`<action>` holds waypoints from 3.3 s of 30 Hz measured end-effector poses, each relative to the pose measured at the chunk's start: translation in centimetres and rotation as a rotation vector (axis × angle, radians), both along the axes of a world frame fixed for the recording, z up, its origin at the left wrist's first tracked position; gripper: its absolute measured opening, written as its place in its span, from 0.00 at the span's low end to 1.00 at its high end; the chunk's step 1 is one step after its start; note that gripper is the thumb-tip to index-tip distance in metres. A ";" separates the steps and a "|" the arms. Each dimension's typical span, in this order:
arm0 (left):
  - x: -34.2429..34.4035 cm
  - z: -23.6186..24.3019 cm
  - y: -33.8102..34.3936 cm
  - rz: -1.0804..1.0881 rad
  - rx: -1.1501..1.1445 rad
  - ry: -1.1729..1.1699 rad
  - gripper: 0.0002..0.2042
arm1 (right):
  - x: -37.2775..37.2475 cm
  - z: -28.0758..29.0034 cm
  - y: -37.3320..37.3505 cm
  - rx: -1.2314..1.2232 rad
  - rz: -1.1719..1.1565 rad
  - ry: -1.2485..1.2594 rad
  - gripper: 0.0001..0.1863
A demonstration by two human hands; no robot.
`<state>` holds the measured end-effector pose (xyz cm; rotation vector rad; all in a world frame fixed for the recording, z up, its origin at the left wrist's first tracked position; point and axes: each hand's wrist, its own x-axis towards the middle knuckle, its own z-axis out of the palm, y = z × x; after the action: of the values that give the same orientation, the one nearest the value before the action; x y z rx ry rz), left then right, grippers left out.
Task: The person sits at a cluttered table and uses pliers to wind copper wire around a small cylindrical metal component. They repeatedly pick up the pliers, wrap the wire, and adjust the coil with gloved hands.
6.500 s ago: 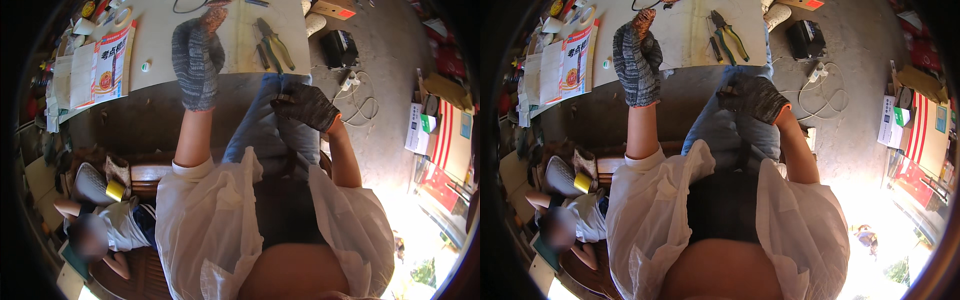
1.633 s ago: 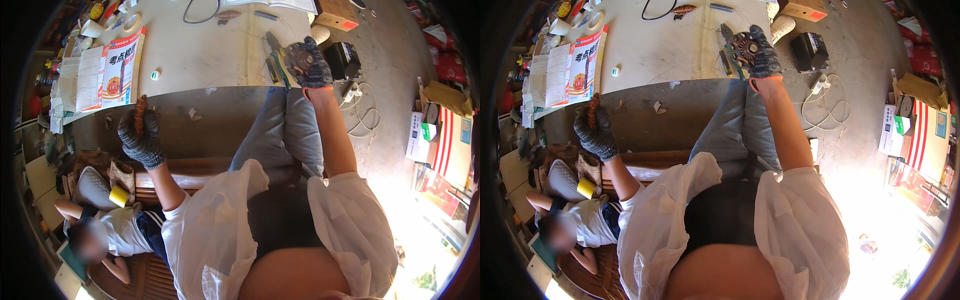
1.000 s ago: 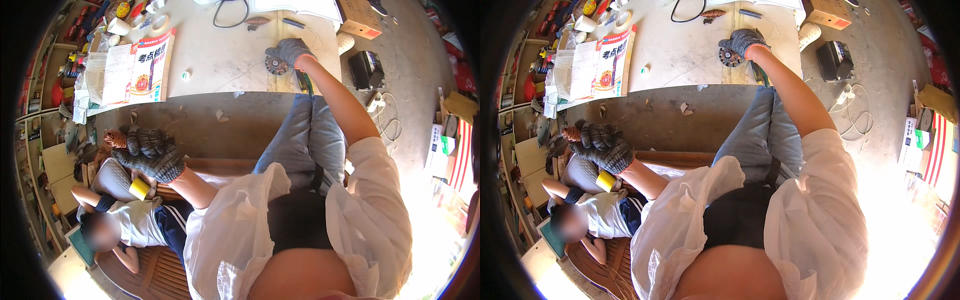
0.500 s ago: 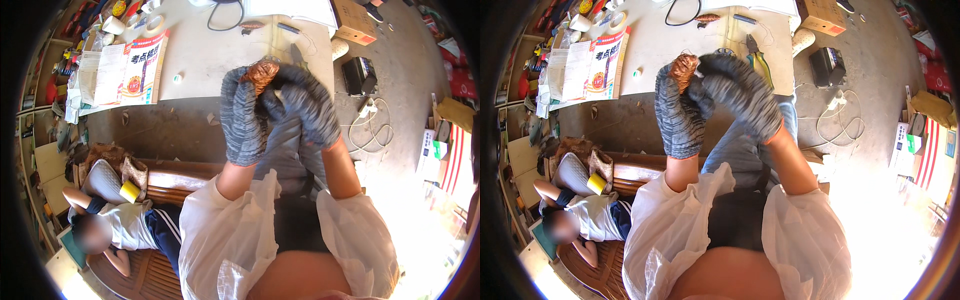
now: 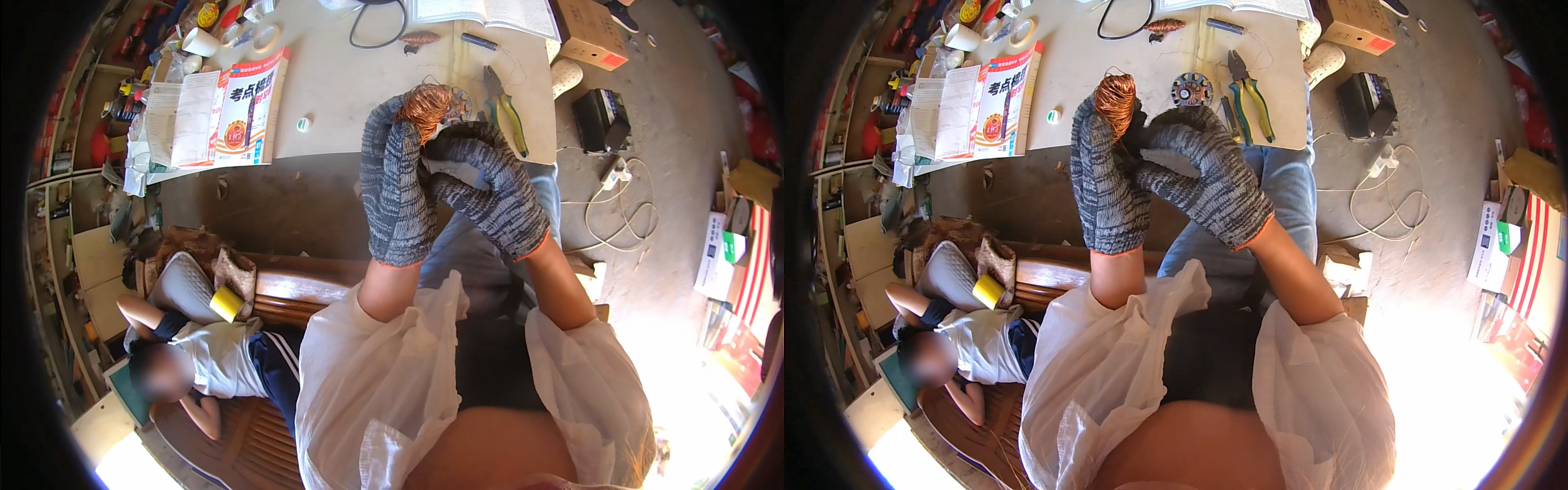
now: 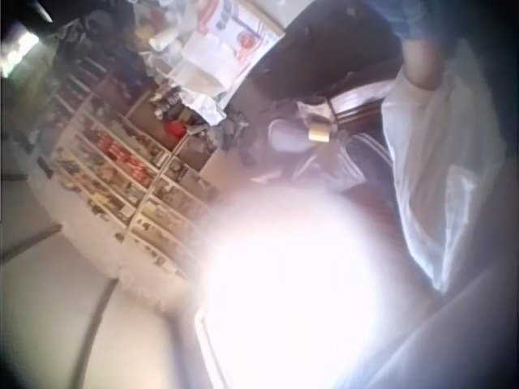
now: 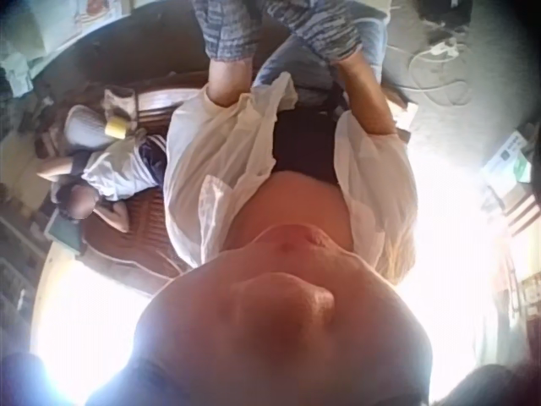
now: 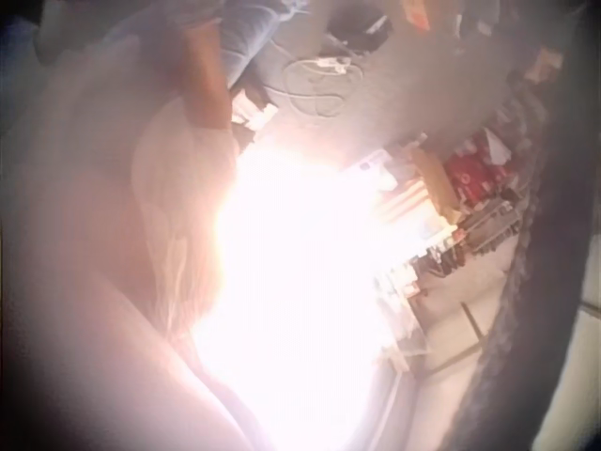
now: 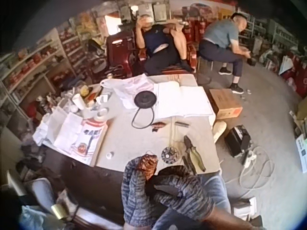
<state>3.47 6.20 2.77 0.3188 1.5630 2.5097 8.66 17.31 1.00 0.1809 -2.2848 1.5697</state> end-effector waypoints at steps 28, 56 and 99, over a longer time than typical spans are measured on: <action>-1.8 -1.5 -3.9 -0.301 -0.033 -0.273 0.21 | -0.1 -2.7 5.3 -0.406 0.332 -0.441 0.16; -3.2 -6.1 -3.5 -0.109 -0.553 0.314 0.16 | 0.2 -3.3 1.8 -0.630 0.149 -0.476 0.13; -5.6 -8.2 -6.6 -0.621 0.017 -0.443 0.19 | -3.7 -11.8 3.5 -0.226 0.042 -0.374 0.09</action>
<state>-2.17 -0.44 -5.40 0.1895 1.0626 1.9393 4.97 20.85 -10.77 -0.1362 -2.3525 2.0101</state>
